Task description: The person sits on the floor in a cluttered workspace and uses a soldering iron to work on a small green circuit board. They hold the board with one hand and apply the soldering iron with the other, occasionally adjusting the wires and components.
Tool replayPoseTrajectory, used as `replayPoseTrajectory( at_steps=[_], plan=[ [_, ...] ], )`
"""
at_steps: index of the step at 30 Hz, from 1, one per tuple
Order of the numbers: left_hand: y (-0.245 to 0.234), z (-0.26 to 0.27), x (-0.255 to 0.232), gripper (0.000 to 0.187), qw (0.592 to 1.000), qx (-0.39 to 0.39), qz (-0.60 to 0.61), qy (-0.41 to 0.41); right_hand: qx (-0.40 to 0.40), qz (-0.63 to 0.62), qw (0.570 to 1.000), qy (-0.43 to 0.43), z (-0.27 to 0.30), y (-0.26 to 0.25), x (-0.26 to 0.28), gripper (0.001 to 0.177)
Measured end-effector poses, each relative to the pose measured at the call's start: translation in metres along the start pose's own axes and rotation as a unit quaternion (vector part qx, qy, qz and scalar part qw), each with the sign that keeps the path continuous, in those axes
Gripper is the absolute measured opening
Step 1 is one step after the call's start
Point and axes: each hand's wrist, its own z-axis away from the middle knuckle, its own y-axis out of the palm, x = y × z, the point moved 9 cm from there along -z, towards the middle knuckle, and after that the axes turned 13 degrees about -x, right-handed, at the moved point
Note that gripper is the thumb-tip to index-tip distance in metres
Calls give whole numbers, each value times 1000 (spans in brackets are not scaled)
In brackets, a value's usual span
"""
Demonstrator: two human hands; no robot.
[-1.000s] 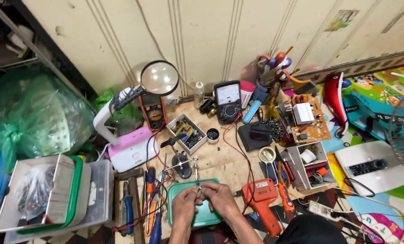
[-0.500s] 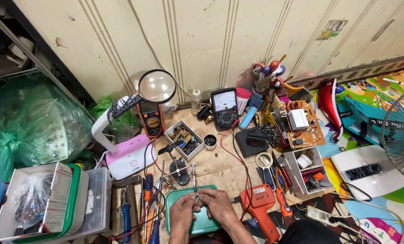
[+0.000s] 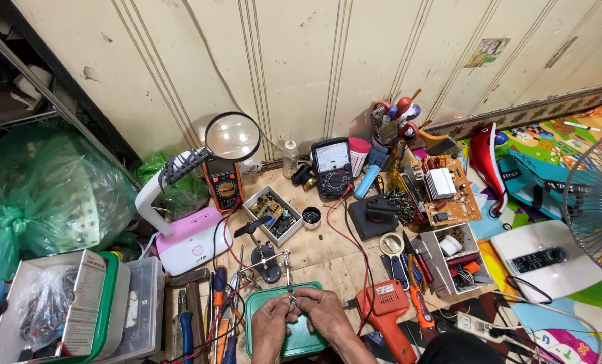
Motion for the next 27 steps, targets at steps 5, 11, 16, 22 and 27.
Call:
replayPoseTrajectory(
  at_steps=[5, 11, 16, 22, 27],
  plan=[
    [1, -3, 5, 28, 1000, -1, 3, -6, 13, -18, 1000, -6, 5, 1, 5, 33],
    [2, -5, 4, 27, 1000, 6, 2, 10, 12, -24, 999, -20, -3, 3, 1, 30],
    [1, 1, 1, 27, 1000, 5, 7, -6, 4, -26, 1000, -15, -3, 2, 1, 29],
    [1, 3, -1, 26, 1000, 7, 12, -4, 3, -31, 999, -13, -1, 2, 2, 29],
    [10, -15, 1, 28, 1000, -2, -14, 0, 4, -20, 1000, -14, -9, -2, 10, 25]
  ],
)
